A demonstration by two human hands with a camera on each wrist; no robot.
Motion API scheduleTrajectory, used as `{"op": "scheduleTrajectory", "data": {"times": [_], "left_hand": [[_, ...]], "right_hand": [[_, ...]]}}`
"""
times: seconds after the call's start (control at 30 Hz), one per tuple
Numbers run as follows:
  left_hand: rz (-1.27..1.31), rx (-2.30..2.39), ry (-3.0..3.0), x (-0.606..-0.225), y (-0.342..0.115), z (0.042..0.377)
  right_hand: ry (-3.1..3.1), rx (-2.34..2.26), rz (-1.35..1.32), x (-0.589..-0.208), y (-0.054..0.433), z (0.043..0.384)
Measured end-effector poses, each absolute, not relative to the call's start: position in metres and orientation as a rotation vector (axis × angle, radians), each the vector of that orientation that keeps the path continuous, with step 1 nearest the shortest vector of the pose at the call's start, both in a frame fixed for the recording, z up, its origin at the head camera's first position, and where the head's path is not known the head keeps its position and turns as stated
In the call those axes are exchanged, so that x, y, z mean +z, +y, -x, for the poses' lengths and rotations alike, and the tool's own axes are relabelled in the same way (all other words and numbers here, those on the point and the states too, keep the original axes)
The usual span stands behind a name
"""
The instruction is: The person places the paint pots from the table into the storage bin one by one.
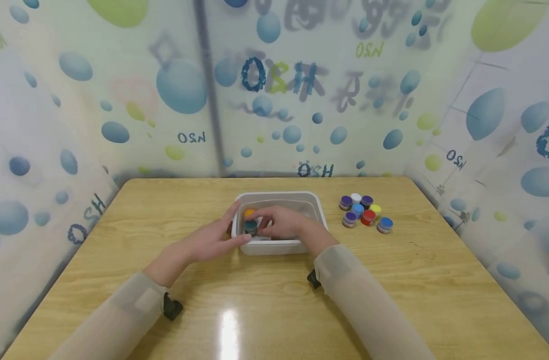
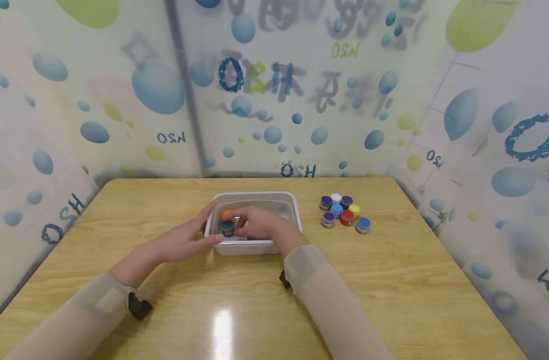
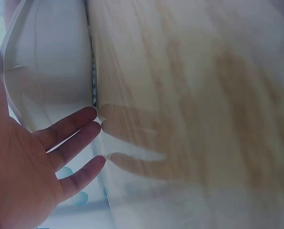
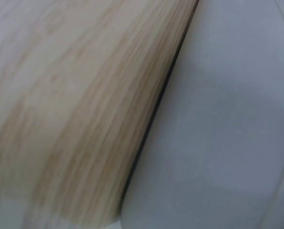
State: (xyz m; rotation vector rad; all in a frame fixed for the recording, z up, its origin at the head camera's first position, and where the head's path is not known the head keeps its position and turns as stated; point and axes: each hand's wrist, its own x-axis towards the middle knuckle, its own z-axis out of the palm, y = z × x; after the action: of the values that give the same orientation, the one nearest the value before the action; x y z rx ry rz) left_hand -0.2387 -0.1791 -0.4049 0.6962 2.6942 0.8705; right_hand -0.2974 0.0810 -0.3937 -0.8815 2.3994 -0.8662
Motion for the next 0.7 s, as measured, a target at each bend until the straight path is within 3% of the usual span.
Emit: {"op": "scheduleTrajectory", "data": {"times": [0.4, 0.7], "left_hand": [[-0.665, 0.884, 2.699, -0.405, -0.178, 0.238], [-0.657, 0.891, 2.691, -0.405, -0.179, 0.236]], "right_hand": [[2.488, -0.959, 0.920, -0.384, 0.091, 0.297], [2.647, -1.198, 0.916, -0.361, 0.132, 0.281]]}}
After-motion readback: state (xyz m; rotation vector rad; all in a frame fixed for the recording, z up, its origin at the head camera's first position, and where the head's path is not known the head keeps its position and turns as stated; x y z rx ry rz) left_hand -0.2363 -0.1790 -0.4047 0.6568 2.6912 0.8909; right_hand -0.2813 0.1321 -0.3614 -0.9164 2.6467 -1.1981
